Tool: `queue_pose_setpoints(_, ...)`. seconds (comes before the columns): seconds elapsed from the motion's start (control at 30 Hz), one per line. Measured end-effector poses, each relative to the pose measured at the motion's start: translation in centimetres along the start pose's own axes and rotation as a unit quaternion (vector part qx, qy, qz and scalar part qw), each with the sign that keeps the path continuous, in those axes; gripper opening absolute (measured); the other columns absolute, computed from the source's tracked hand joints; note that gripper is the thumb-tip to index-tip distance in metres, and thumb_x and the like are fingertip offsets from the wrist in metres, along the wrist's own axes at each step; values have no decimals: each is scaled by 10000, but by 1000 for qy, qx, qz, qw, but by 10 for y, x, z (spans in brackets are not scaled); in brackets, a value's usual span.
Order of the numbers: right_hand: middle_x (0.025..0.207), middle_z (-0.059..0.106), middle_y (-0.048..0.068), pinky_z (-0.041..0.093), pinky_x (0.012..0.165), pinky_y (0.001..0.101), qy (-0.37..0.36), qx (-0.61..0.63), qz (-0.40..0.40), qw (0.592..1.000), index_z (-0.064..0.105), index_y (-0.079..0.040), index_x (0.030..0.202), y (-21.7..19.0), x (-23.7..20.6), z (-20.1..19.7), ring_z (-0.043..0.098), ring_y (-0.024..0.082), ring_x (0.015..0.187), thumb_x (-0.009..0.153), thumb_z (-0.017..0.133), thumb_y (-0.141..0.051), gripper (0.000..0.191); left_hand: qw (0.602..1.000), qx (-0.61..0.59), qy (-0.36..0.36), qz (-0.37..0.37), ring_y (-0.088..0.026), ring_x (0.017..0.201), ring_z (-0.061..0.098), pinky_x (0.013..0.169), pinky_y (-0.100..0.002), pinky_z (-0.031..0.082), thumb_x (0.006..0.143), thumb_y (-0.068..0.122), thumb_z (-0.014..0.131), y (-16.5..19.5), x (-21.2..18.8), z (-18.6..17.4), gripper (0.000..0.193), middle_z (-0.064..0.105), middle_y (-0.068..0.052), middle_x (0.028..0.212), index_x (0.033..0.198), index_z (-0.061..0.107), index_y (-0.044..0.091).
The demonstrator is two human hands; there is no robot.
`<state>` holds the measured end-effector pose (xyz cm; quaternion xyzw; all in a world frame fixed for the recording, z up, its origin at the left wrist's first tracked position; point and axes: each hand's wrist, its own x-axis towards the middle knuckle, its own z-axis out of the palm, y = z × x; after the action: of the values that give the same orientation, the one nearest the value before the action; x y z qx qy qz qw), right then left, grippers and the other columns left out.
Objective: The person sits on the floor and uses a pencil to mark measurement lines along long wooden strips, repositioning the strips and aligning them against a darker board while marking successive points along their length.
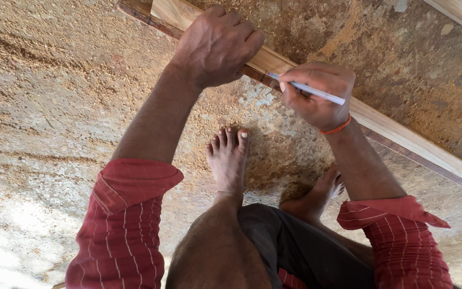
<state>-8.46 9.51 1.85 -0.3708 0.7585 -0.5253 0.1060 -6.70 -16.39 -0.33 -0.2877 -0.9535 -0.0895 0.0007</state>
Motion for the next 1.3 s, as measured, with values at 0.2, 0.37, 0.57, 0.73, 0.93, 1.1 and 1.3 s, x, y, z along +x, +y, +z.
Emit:
queue_pose_setpoints(0.2, 929, 758, 138, 606, 625, 248, -8, 2, 1, 1000, 743, 12, 1039, -7, 4, -2, 748, 181, 783, 948, 719, 45, 99, 1000, -10, 2, 0, -183, 776, 721, 693, -362, 565, 868, 272, 797, 0, -1, -3, 188, 734, -32, 831, 930, 676, 143)
queue_pose_setpoints(0.37, 935, 762, 137, 595, 633, 253, -6, -3, 10, 1000, 744, 11, 1052, -7, 4, -2, 744, 168, 749, 956, 723, 49, 105, 1000, -9, -2, -1, -180, 764, 719, 683, -362, 565, 867, 269, 794, -1, 0, -4, 188, 738, -39, 838, 939, 679, 139)
queue_pose_setpoints(0.57, 903, 752, 141, 545, 562, 233, 28, 15, 18, 999, 740, 27, 1062, 5, -5, 1, 706, 146, 721, 975, 694, 60, 104, 1000, -11, -13, -1, -181, 764, 722, 681, -364, 576, 894, 236, 765, -1, 0, 0, 142, 752, -55, 856, 949, 684, 134)
queue_pose_setpoints(0.73, 1005, 750, 148, 625, 588, 246, 94, 232, 113, 962, 718, 35, 1168, 19, -15, -13, 743, 140, 746, 1122, 626, 14, 104, 1000, -13, -15, -4, -183, 733, 722, 661, -371, 589, 903, 198, 727, -2, 0, 6, 86, 757, -74, 835, 934, 685, 130)
queue_pose_setpoints(0.93, 709, 717, 108, 413, 408, 235, -59, -29, 30, 997, 767, -3, 964, -4, -21, -91, 549, 91, 473, 975, 695, -67, 97, 1000, -23, -1, 6, -170, 749, 716, 666, -362, 590, 956, 131, 734, -4, -2, 9, 50, 764, -89, 885, 949, 684, 123)
queue_pose_setpoints(1.1, 863, 749, 127, 514, 535, 221, -157, -110, 41, 981, 727, 6, 1033, -67, -53, -166, 731, 111, 688, 1011, 696, -171, 181, 1000, -22, 18, 12, -193, 751, 731, 686, -367, 605, 779, 228, 824, -2, -6, 4, 222, 766, -82, 851, 911, 686, 115)
queue_pose_setpoints(1.3, 942, 753, 103, 525, 555, 230, 15, -61, 100, 993, 745, -54, 996, -62, -76, -122, 681, 99, 665, 950, 793, -92, 77, 998, -32, 43, 18, -190, 713, 716, 637, -357, 581, 933, 285, 816, 0, -2, -5, 235, 732, -64, 792, 882, 654, 122)
